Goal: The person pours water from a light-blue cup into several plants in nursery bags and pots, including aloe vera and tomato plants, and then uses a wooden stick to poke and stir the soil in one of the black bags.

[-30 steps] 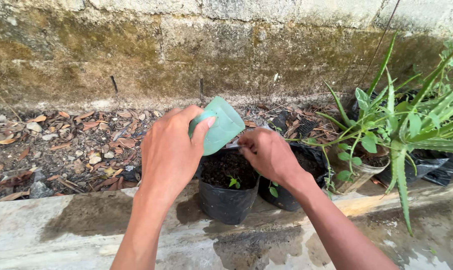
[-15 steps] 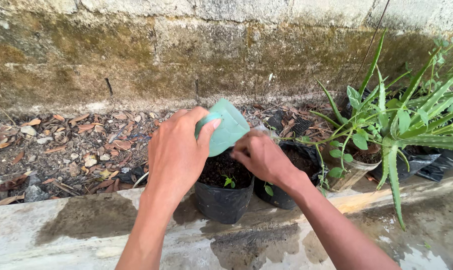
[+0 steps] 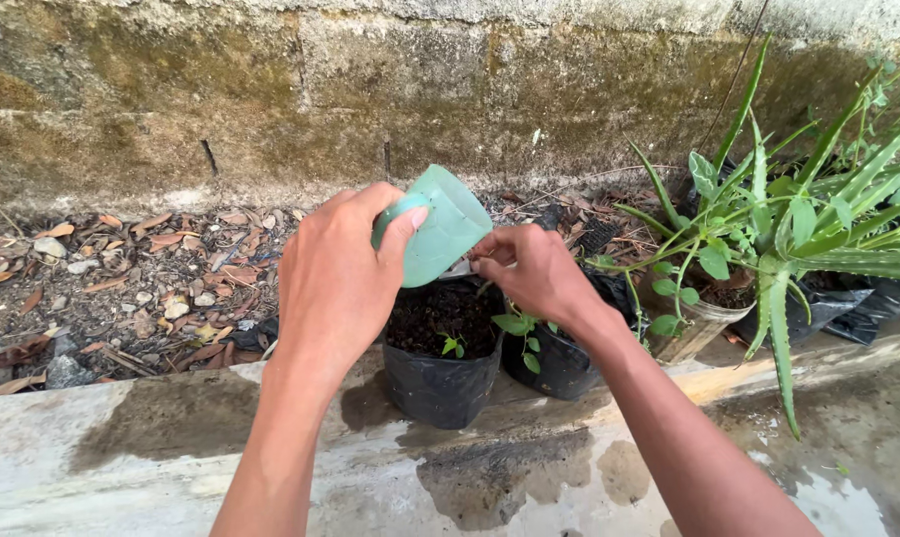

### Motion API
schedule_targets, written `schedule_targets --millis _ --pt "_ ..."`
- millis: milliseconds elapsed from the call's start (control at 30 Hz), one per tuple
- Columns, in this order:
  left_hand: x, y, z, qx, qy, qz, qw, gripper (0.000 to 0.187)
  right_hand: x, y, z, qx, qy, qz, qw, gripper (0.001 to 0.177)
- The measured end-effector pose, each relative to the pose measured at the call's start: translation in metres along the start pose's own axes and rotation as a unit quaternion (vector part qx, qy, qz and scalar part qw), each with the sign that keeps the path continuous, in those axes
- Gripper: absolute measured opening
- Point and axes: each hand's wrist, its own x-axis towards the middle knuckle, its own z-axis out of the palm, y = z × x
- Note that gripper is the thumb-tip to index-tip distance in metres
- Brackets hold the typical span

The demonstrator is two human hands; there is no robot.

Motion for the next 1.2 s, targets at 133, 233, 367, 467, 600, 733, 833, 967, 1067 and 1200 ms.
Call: schedule_targets --millis 133,233,367,467,600,733,833,967,1067,1200 --pt "0.0 0.0 -0.003 0.025 0.007 0.012 1.0 0.021 0.002 0.004 -0.004 0.024 -0.01 0.037 0.999 0.02" --pt "-0.001 -0.001 0.0 0.07 -0.023 0.028 0.997 0.021 0.004 0.013 0.005 0.099 -0.048 0.081 0.991 0.018" --pt "-0.003 -0.006 0.008 0.128 -0.055 0.063 0.988 0.022 0.01 0.023 0.019 0.216 -0.111 0.125 0.962 0.017" --pt "-0.004 -0.009 0.016 0.134 -0.042 0.101 0.985 0.024 0.013 0.026 0.025 0.279 -0.133 0.144 0.94 0.016" --pt "-0.006 -0.013 0.023 0.134 -0.023 0.137 0.981 0.024 0.017 0.029 0.032 0.27 -0.143 0.142 0.942 0.015" --pt "-0.006 -0.012 0.03 0.151 -0.025 0.148 0.977 0.02 0.021 0.03 0.036 0.288 -0.146 0.151 0.934 0.015" --pt "-0.006 -0.011 0.032 0.177 -0.024 0.155 0.972 0.018 0.025 0.031 0.04 0.297 -0.148 0.156 0.93 0.015" --pt "-0.007 -0.011 0.035 0.175 -0.017 0.17 0.97 0.018 0.028 0.035 0.044 0.302 -0.156 0.155 0.928 0.016" --pt "-0.008 -0.011 0.036 0.173 -0.018 0.167 0.97 0.018 0.028 0.035 0.046 0.328 -0.159 0.153 0.919 0.014" --pt "-0.007 -0.012 0.034 0.176 0.009 0.147 0.973 0.019 0.025 0.027 0.042 0.3 -0.142 0.149 0.931 0.017"
